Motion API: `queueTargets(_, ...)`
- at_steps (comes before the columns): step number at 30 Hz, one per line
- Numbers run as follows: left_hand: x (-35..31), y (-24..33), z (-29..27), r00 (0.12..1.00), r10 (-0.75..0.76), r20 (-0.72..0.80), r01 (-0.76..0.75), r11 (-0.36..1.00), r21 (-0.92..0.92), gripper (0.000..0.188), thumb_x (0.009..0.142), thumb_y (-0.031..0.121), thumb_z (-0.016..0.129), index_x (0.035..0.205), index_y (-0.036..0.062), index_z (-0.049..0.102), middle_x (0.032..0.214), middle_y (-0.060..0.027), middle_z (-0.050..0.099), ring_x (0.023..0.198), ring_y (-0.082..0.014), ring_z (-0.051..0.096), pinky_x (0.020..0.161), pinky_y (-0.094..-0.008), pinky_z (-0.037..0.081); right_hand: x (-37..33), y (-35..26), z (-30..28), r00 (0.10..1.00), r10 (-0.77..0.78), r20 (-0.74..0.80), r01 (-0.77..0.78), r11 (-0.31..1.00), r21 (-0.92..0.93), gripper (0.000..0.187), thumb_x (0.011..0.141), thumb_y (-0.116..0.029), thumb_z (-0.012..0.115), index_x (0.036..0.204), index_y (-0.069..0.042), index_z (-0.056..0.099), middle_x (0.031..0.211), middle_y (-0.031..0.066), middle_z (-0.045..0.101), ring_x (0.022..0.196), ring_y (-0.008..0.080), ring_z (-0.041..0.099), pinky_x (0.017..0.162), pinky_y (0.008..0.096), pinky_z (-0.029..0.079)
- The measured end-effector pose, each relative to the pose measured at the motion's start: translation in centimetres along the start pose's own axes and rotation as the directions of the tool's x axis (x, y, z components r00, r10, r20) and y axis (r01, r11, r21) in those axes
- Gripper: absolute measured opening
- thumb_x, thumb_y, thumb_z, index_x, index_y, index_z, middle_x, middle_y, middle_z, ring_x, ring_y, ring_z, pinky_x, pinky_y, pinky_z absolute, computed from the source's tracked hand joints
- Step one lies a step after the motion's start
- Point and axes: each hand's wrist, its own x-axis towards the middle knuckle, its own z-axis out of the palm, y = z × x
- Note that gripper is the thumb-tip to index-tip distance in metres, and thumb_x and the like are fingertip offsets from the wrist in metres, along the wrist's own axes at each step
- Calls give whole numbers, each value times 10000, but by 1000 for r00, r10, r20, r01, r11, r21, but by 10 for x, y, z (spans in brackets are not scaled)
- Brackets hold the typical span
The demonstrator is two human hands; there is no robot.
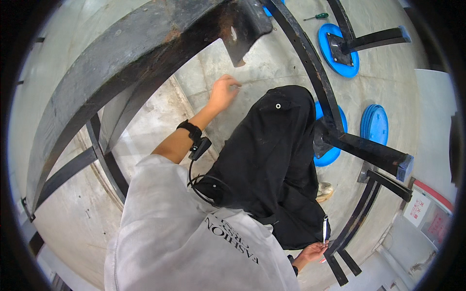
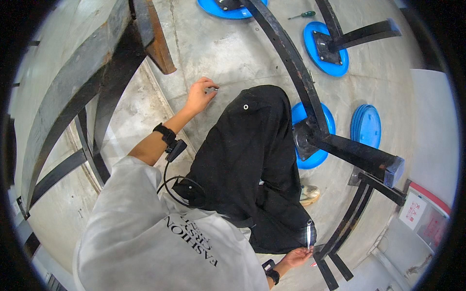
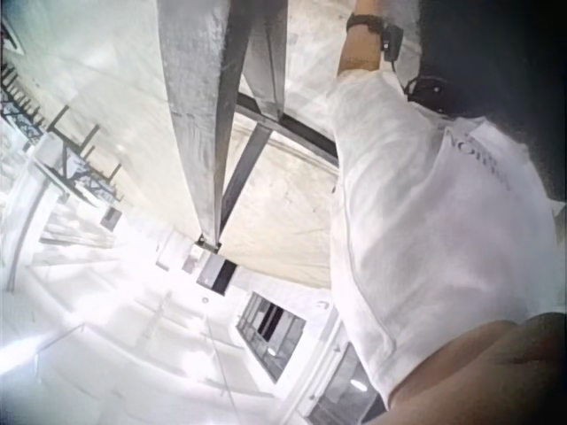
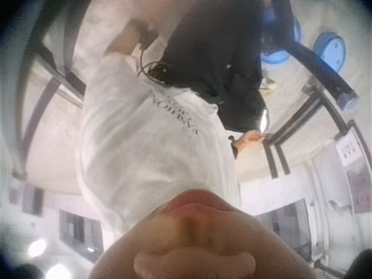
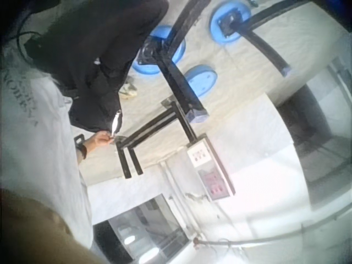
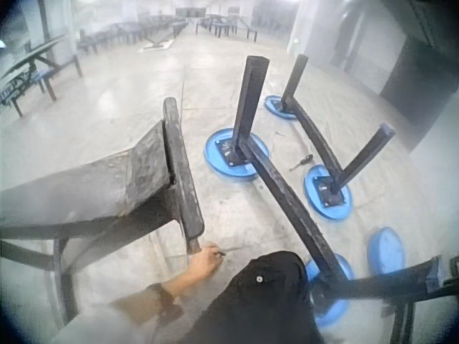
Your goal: The person uses a wrench to tighten bolts on the underside of stool seats, attaching them to metal stool legs.
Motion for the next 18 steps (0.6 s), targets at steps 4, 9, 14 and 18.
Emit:
queueTargets(4, 8, -5, 25, 988, 104, 114, -103, 995, -11, 163, 653, 32, 608, 815, 40, 625, 793, -101, 574, 757, -260, 567, 680, -335, 462, -5, 1, 14, 994, -83, -69, 78, 994, -80, 251, 900, -120, 404, 1046, 79, 452, 1007, 144, 560, 724, 135, 561, 632, 218, 508)
queueTargets(9, 15, -12, 42, 983, 117, 142, -129, 988, 79, 149, 648, 76, 602, 794, 59, 626, 792, -110, 586, 779, -280, 558, 679, -367, 443, -3, -5, 12, 998, -22, -54, 18, 997, -71, 249, 896, -105, 403, 1046, 85, 463, 998, 154, 569, 765, 142, 572, 626, 213, 509)
queueTargets(14, 17, -7, 53, 973, 168, 159, -197, 963, 184, 119, 645, 84, 607, 761, 61, 620, 765, -74, 590, 751, -252, 562, 655, -349, 446, 1, -17, -2, 999, 20, 29, -20, 1000, -7, 272, 894, -132, 417, 1041, 90, 470, 958, 155, 579, 747, 142, 573, 644, 221, 493)
queueTargets(18, 18, 6, 66, 943, 230, 240, -258, 962, 91, 150, 631, 59, 606, 779, 33, 618, 788, -120, 595, 743, -270, 580, 683, -363, 449, -12, -6, 41, 899, -270, -345, 203, 955, -216, 278, 863, -102, 467, 1058, 96, 477, 772, 80, 565, 672, 97, 541, 591, 196, 471)
